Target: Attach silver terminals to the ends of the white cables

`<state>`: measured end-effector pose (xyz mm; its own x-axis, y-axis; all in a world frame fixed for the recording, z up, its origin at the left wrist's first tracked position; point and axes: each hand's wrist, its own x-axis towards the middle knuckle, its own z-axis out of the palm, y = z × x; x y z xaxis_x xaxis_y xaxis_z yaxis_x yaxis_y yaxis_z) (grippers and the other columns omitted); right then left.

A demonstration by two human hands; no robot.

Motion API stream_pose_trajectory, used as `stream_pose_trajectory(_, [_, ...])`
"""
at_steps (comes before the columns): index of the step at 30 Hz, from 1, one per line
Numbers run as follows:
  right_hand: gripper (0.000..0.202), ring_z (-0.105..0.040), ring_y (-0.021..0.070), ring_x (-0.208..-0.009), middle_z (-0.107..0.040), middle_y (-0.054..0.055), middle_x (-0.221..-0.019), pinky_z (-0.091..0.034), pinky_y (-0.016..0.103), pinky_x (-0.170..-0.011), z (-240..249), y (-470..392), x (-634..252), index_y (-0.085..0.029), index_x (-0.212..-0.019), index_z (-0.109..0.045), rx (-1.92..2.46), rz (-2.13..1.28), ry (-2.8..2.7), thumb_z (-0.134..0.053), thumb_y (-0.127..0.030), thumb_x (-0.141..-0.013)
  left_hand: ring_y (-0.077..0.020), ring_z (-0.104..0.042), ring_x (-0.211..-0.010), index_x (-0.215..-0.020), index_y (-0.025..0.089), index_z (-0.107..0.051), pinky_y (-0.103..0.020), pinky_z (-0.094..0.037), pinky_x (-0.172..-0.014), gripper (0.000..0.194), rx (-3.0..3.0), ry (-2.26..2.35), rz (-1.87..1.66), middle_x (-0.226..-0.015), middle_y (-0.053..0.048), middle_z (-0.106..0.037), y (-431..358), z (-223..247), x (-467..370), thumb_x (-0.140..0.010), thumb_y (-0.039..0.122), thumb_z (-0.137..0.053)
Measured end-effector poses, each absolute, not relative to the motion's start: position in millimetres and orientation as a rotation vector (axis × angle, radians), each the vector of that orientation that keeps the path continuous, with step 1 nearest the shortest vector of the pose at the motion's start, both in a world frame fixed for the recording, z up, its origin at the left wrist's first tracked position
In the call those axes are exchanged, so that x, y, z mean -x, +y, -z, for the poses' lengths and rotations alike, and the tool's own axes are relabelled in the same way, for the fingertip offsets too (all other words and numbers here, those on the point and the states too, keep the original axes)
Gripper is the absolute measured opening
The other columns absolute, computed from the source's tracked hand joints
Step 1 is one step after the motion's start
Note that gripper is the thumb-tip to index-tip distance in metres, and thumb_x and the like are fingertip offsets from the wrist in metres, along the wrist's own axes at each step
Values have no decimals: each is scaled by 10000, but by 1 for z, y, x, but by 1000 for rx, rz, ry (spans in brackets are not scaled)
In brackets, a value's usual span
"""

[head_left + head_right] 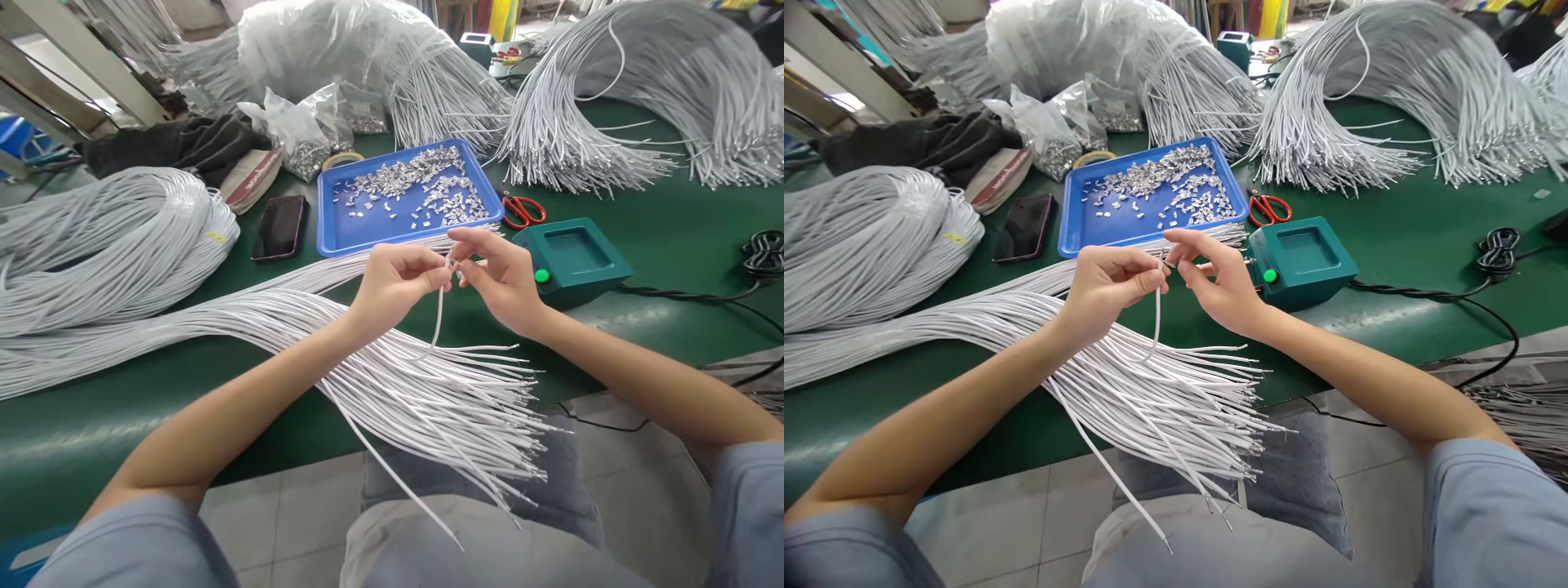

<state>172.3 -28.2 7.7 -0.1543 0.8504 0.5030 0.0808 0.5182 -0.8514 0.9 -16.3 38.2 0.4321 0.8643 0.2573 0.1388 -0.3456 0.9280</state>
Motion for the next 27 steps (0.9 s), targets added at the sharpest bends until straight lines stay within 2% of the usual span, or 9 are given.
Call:
stream_pose_trajectory(4, [284, -641, 149, -869, -688, 43, -947, -551, 252, -598, 3, -23, -174, -231, -1140, -591, 748, -287, -1831, -525, -172, -871, -34, -366, -438, -644, 139, -718, -196, -236, -400, 153, -1362, 835, -788, -583, -17, -626, -16, -40, -1, -703, 280, -730])
stream_pose_trajectory(11, [129, -641, 165, -850, -715, 38, -896, -524, 276, -643, 0, -18, -180, -230, -990, -602, 764, 165, -1988, -545, -177, -888, -7, -320, -418, -618, 135, -720, -180, -187, -374, 130, -1123, 802, -639, -609, -26, -624, -11, -43, 1, -686, 241, -750])
stream_pose_trajectory(14, [91, -625, 153, -832, -716, 23, -876, -491, 267, -656, -3, -17, -183, -232, -925, -609, 842, 321, -2042, -529, -191, -914, 2, -331, -413, -622, 116, -722, -167, -201, -363, 132, -1090, 801, -580, -627, -38, -630, -5, -41, 3, -688, 225, -756])
stream_pose_trajectory(17, [154, -602, 136, -809, -711, 10, -867, -470, 247, -642, -4, -16, -184, -235, -862, -615, 874, 411, -2098, -490, -188, -937, 3, -355, -413, -627, 98, -722, -152, -219, -353, 122, -1058, 796, -548, -636, -47, -633, 0, -37, 4, -678, 200, -765])
stream_pose_trajectory(22, [188, -588, 148, -836, -709, 17, -887, -453, 266, -640, -5, -17, -182, -244, -849, -633, 960, 446, -2172, -474, -203, -941, -7, -421, -435, -595, 91, -699, -123, -292, -368, 129, -999, 759, -564, -593, -26, -596, 2, -32, 3, -684, 167, -752])
stream_pose_trajectory(27, [217, -563, 147, -798, -685, 11, -805, -429, 270, -596, -10, -18, -185, -257, -805, -640, 907, 489, -2184, -481, -182, -933, -35, -498, -472, -634, 94, -700, -140, -374, -412, 96, -966, 795, -536, -618, -34, -627, 1, -33, 2, -708, 145, -734])
